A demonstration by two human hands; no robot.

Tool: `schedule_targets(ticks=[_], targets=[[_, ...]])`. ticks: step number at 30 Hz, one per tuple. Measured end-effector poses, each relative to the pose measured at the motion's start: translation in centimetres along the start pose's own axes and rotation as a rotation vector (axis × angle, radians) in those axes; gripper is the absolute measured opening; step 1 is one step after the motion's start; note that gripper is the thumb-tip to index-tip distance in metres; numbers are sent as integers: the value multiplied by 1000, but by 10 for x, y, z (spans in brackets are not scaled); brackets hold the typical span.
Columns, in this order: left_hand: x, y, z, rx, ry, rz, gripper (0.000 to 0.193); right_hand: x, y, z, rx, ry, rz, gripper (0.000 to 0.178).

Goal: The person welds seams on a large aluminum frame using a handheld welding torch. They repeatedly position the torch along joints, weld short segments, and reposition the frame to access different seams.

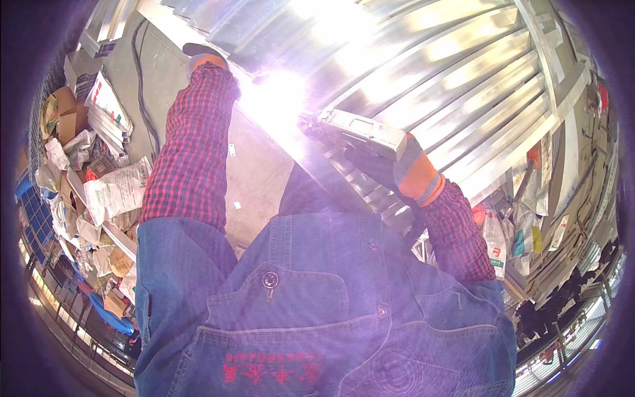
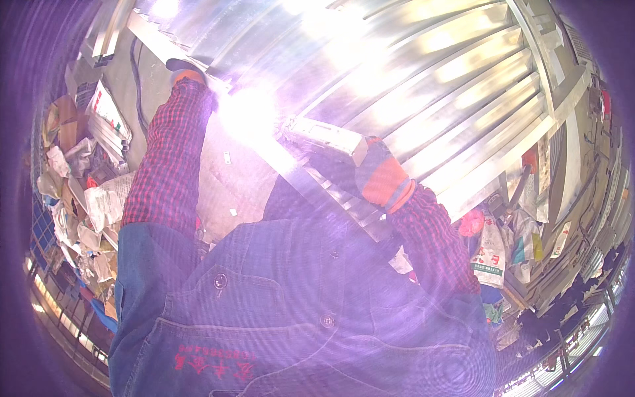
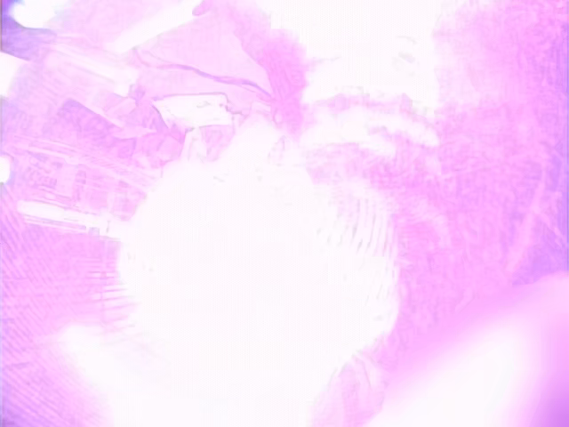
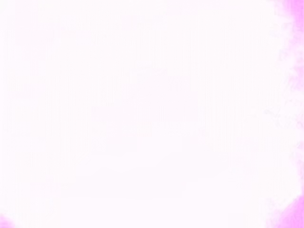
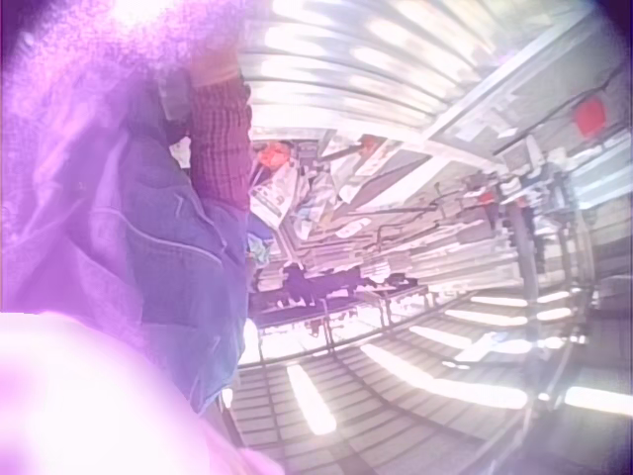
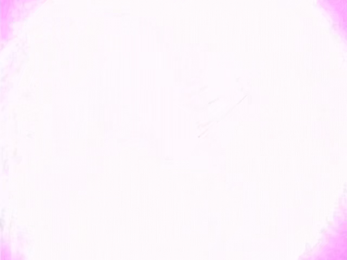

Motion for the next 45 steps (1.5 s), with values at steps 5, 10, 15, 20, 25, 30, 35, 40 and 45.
schedule_targets(ticks=[5, 10, 15, 20, 25, 30, 35, 40, 45], targets=[[5, 0, -5, -114, 83, 92, 42, 2, -2, -1, -85, 42, 27, 40], [23, -10, -11, -87, 54, 104, 49, 6, 0, -22, -127, 83, 43, 39], [13, -5, -3, 7, 41, 37, 42, 5, 0, -29, -40, -83, 23, 41], [2, 2, -1, 49, 36, 43, 43, 1, -1, -20, 68, -55, 27, 50], [13, -5, -2, 6, 64, 58, 42, 0, -1, -17, 24, 4, 32, 50], [22, -9, -3, -14, 59, 51, 41, 0, -1, -27, -30, -60, 36, 49], [24, -8, -3, -15, 58, 45, 42, -2, 4, -42, -20, -58, 49, 47], [22, -10, -4, -83, 85, 71, 41, 0, 7, -51, -63, 1, 95, 44], [18, -8, -6, -60, 64, 74, 41, 1, 5, -47, -37, -16, 76, 46]])
Point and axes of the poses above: each hand's wrist, its own x-axis towards the middle knuckle, its own y-axis out of the back of the hand, z = x × y, the point moved 2 cm from there along x, towards the middle knuckle
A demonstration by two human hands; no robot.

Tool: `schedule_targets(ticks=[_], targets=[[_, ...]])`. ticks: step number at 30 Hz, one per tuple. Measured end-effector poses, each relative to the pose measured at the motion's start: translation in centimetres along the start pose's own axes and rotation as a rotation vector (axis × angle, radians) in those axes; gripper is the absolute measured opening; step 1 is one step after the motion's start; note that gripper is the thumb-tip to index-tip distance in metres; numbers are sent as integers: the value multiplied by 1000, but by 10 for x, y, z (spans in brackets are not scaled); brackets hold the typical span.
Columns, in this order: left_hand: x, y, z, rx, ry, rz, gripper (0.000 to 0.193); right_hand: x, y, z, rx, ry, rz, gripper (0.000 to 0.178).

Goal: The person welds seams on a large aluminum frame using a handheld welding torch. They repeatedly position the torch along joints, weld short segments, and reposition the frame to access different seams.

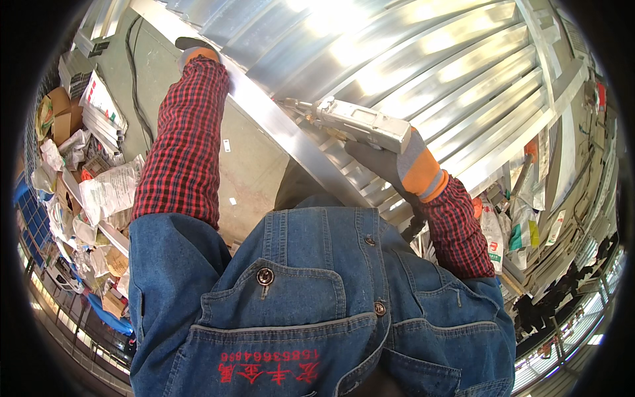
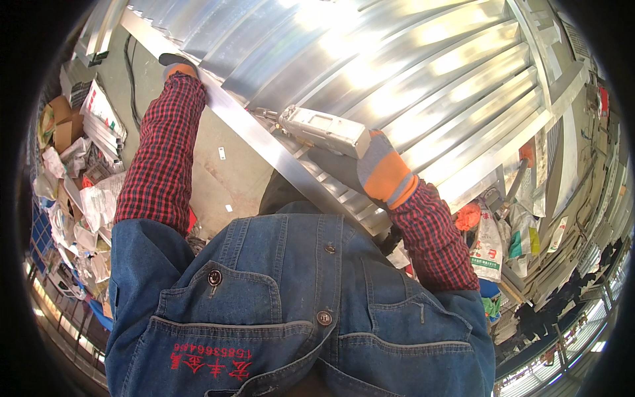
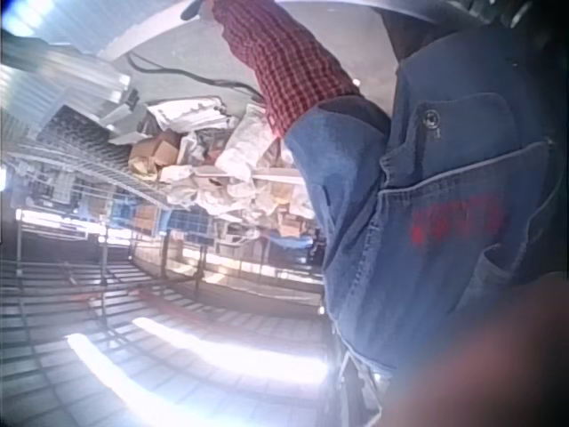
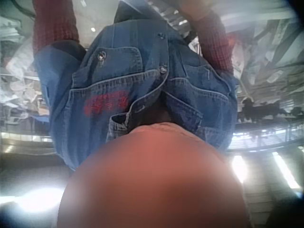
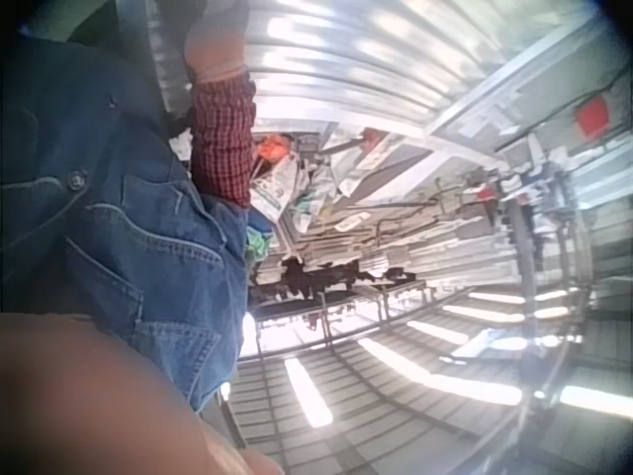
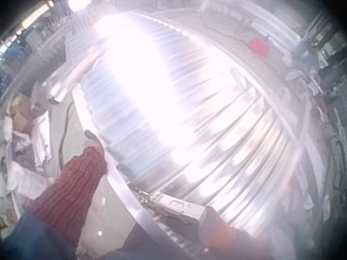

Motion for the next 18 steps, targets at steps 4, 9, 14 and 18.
schedule_targets(ticks=[4, 9, 14, 18], targets=[[-1, 3, -1, -27, 13, -26, 41, 0, -3, 13, 24, 11, 0, 47], [-2, 2, 0, 5, -2, -10, 41, 1, -8, 27, 79, 6, -15, 48], [0, 1, 0, -19, 26, 4, 41, 1, -7, 24, 116, -39, -39, 47], [-2, 4, 1, 37, -18, -12, 42, 3, -4, 15, -52, -67, -55, 47]])
Point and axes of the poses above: each hand's wrist, its own x-axis towards the middle knuckle, its own y-axis out of the back of the hand, z = x × y, the point moved 2 cm from there along x, towards the middle knuckle
